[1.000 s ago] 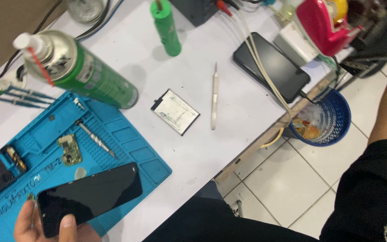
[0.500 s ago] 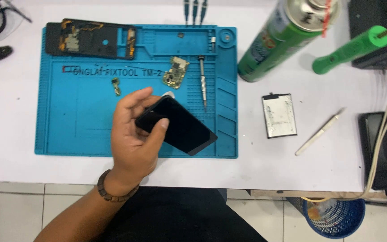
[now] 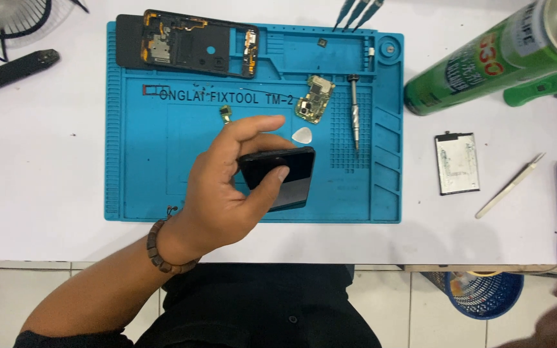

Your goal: Using a heat gun to soften adhesive and a prying tool to remove the screen from a mobile phone.

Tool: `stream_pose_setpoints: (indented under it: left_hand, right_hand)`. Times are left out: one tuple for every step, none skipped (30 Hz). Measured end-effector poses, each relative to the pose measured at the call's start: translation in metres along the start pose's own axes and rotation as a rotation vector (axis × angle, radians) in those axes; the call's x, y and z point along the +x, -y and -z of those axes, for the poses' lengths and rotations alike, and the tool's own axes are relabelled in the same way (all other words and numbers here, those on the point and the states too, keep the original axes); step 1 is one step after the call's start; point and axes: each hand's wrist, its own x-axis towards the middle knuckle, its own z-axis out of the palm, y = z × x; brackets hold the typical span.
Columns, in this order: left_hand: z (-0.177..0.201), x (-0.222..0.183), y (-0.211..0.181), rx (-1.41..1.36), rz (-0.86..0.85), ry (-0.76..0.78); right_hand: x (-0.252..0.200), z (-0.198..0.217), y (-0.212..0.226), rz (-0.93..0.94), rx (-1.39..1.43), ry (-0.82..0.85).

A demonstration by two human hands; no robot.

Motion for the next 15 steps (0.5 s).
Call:
stream_pose_setpoints:
  left_hand:
    - [0.007, 0.001, 0.002, 0.002, -0.021, 0.038]
    - [0.012, 0.000, 0.003, -0.001, -0.013, 0.041]
    - [0.017, 0.000, 0.005, -0.010, -0.013, 0.054]
    - [0.021, 0.001, 0.006, -0.020, -0.013, 0.067]
    - [0.025, 0.001, 0.008, -0.025, -0.004, 0.068]
    - [0.029, 0.001, 0.011, -0.052, -0.008, 0.070]
    - [0.032, 0.000, 0.013, -0.078, -0.013, 0.072]
    - [0.034, -0.001, 0.013, -0.079, 0.000, 0.066]
    - [0.036, -0.001, 0.013, -0.080, 0.030, 0.056]
    - [0.037, 0.000, 0.014, -0.080, 0.054, 0.050]
    - [0.040, 0.000, 0.014, -0.082, 0.059, 0.047]
    - [0.040, 0.000, 0.014, -0.093, 0.050, 0.053]
    - [0.040, 0.000, 0.015, -0.104, 0.041, 0.060]
    - [0.040, 0.000, 0.016, -0.113, 0.048, 0.064]
    - [0.039, 0.001, 0.017, -0.144, 0.069, 0.071]
  right_hand:
    - [-0.022, -0.034, 0.117, -0.011, -0.010, 0.002]
    - [0.033, -0.096, 0.203, -0.017, -0.013, 0.008]
    - [0.063, -0.144, 0.311, 0.061, 0.022, 0.018]
    - [0.071, -0.180, 0.433, 0.139, 0.056, 0.029]
    - [0.092, -0.192, 0.447, 0.134, 0.052, 0.035]
    - [0.113, -0.205, 0.461, 0.300, 0.039, 0.230]
    - [0.134, -0.218, 0.473, 0.460, 0.030, 0.431]
    - [0.139, -0.231, 0.478, 0.456, 0.034, 0.444]
    - [0.144, -0.244, 0.483, 0.435, 0.051, 0.500]
    - [0.149, -0.257, 0.487, 0.414, 0.066, 0.549]
    - [0.149, -0.265, 0.490, 0.412, 0.067, 0.555]
    - [0.149, -0.272, 0.492, 0.418, 0.106, 0.541]
    - [0.150, -0.278, 0.494, 0.424, 0.145, 0.526]
    - [0.150, -0.279, 0.492, 0.415, 0.137, 0.532]
    - [0.150, -0.279, 0.490, 0.408, 0.154, 0.533]
